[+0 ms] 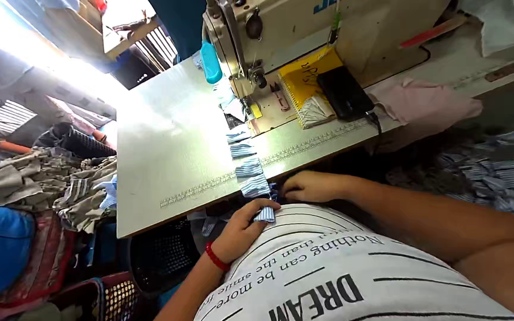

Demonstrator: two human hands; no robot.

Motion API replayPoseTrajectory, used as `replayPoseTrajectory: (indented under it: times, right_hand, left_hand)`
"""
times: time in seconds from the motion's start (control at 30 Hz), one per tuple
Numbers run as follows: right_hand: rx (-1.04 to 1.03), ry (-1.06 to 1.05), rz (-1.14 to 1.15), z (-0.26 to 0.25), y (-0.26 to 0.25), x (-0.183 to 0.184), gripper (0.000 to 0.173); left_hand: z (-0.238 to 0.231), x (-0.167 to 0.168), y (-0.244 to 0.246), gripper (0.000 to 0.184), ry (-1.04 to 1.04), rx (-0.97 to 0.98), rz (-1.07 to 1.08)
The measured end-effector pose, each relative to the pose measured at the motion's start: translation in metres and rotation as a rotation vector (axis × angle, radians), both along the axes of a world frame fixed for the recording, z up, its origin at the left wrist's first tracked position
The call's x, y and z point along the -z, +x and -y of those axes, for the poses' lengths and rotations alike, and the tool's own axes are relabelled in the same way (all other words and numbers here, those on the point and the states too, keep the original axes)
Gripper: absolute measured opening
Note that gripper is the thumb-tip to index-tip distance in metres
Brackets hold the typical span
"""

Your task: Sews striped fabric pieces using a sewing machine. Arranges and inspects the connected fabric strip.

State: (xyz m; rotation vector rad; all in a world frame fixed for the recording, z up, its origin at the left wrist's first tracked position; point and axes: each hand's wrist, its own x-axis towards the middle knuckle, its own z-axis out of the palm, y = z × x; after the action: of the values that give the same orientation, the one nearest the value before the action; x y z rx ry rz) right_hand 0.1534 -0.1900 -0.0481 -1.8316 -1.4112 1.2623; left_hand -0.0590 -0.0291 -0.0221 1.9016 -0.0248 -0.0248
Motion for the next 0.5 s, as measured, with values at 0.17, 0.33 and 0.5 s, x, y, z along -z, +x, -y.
replayPoseTrajectory:
  times: [0.17,0.33,0.5]
  right_hand:
    - [0.271,0.18,-0.608,0.003,-0.013,-0.001,0.041]
    - [0.579,0.256,-0.669,-0.012,-0.038,-0.024,0.02]
    - [0.61,0.378,0.357,-0.008,-0.038,-0.063,0.026]
  left_hand:
    - [0.003,-0.003,0.015,0.028,-0.285,0.087,0.064]
    - [0.003,-0.028,0.015,0.056,0.261,0.212,-0.16]
    - [-0.044,-0.07,0.015,0.031,0.473,-0.175,-0.063]
